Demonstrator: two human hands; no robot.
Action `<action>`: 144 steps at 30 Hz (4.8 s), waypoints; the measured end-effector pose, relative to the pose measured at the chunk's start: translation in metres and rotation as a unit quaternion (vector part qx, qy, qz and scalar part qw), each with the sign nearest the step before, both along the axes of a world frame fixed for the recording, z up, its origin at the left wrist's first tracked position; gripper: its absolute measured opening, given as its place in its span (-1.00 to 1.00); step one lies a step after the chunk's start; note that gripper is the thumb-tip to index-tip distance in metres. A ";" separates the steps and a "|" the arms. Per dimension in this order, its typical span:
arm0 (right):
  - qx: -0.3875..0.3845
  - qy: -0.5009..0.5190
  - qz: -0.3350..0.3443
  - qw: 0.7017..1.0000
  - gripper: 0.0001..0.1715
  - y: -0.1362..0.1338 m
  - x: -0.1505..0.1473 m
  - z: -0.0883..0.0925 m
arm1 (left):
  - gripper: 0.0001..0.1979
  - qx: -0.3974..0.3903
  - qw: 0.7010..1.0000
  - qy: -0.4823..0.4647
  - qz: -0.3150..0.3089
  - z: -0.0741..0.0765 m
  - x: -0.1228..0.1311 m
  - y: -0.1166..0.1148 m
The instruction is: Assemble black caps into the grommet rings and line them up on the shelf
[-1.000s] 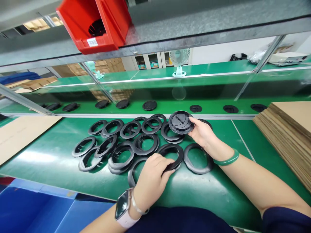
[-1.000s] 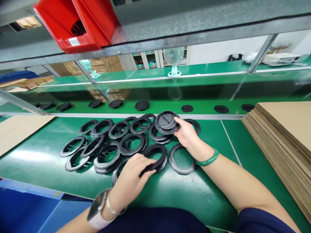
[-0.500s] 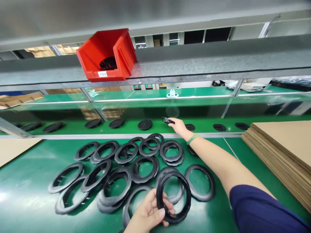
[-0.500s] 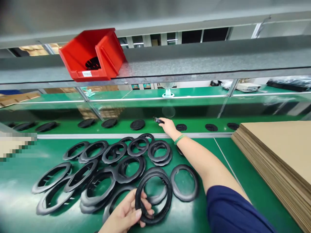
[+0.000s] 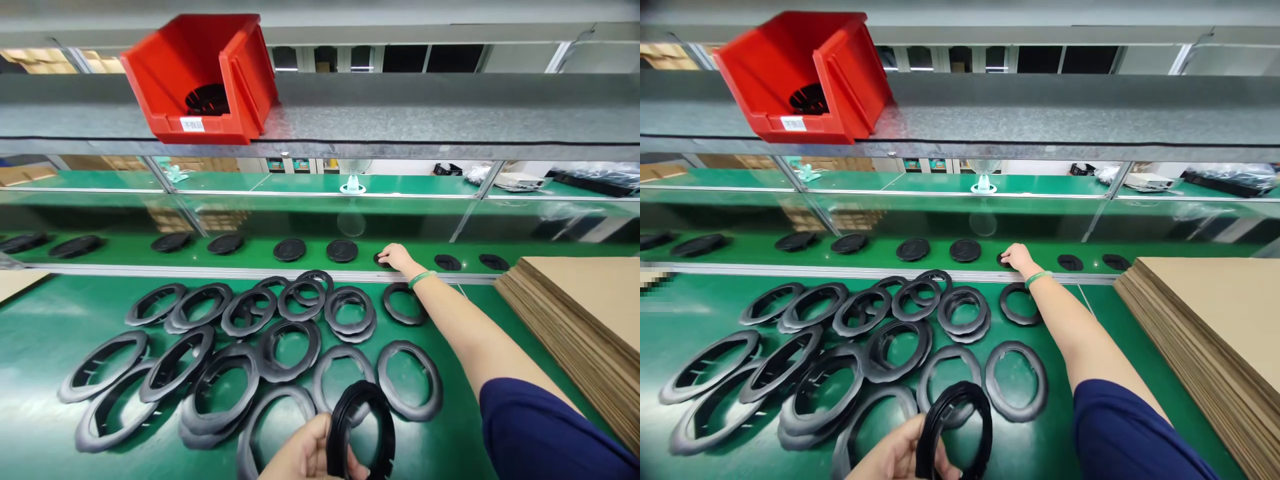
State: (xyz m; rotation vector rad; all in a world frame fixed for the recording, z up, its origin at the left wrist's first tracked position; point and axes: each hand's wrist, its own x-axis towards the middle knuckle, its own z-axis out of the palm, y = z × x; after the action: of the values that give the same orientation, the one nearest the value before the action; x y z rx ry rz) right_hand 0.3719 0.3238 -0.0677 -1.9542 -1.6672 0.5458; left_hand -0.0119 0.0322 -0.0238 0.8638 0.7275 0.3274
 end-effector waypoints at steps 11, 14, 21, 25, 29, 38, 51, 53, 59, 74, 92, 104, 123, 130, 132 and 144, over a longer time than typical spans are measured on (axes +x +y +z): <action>0.142 0.050 -0.045 0.988 -0.89 -0.047 -0.021 0.051 | -0.61 0.057 0.991 0.118 -0.022 0.003 0.004 -0.024; 0.206 0.099 -0.008 0.973 -0.83 -0.109 -0.044 0.066 | -0.73 0.087 0.991 0.093 -0.027 0.008 0.008 -0.034; 0.247 0.158 0.206 0.933 -0.89 -0.281 -0.117 0.079 | -0.65 0.115 0.976 0.152 0.104 -0.008 0.023 -0.046; 0.310 0.084 0.304 0.897 -0.82 -0.315 -0.142 0.060 | -0.43 0.154 0.962 0.154 0.165 -0.017 0.032 -0.048; 0.337 0.014 0.319 0.886 -0.79 -0.315 -0.150 0.042 | -0.36 0.181 0.947 0.186 0.188 -0.021 0.035 -0.049; 0.345 -0.053 0.340 0.873 -0.77 -0.317 -0.149 0.039 | -0.39 0.178 0.945 0.174 0.212 -0.020 0.036 -0.050; 0.324 -0.093 0.353 0.873 -0.72 -0.317 -0.148 0.038 | -0.40 0.180 0.939 0.196 0.219 -0.016 0.039 -0.048; 0.319 -0.097 0.361 0.871 -0.72 -0.316 -0.148 0.039 | -0.39 0.178 0.939 0.195 0.222 -0.016 0.039 -0.048; 0.328 -0.075 0.362 0.870 -0.71 -0.310 -0.145 0.032 | -0.41 0.184 0.941 0.186 0.216 -0.018 0.038 -0.048; 0.301 -0.099 0.380 0.869 -0.70 -0.308 -0.146 0.035 | -0.44 0.196 0.942 0.186 0.201 -0.017 0.038 -0.047; 0.241 0.019 0.332 0.912 -0.77 -0.311 -0.152 0.025 | -0.40 0.204 0.937 0.207 0.195 -0.020 0.036 -0.047; 0.198 -0.002 0.346 0.917 -0.83 -0.311 -0.153 0.031 | -0.41 0.206 0.938 0.206 0.187 -0.020 0.036 -0.048; 0.278 0.061 0.271 0.920 -0.64 -0.317 -0.151 0.046 | -0.39 0.156 0.944 0.126 0.261 -0.014 0.038 -0.051; 0.073 0.212 0.200 0.954 -0.84 -0.311 -0.150 0.044 | -0.24 0.151 0.958 0.062 0.236 -0.016 0.033 -0.055; 0.071 0.225 0.193 0.952 -0.89 -0.311 -0.153 0.042 | -0.19 0.168 0.958 0.066 0.221 -0.019 0.031 -0.055; -0.057 0.268 0.191 0.943 -0.81 -0.312 -0.157 0.049 | -0.59 0.320 0.902 0.197 0.211 -0.024 0.026 -0.053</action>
State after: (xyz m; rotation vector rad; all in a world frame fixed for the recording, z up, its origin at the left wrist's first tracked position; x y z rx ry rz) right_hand 0.2148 0.0122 -0.0188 -1.3679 -1.6688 1.2203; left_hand 0.0143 -0.0212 -0.0482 1.4198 1.2232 0.8264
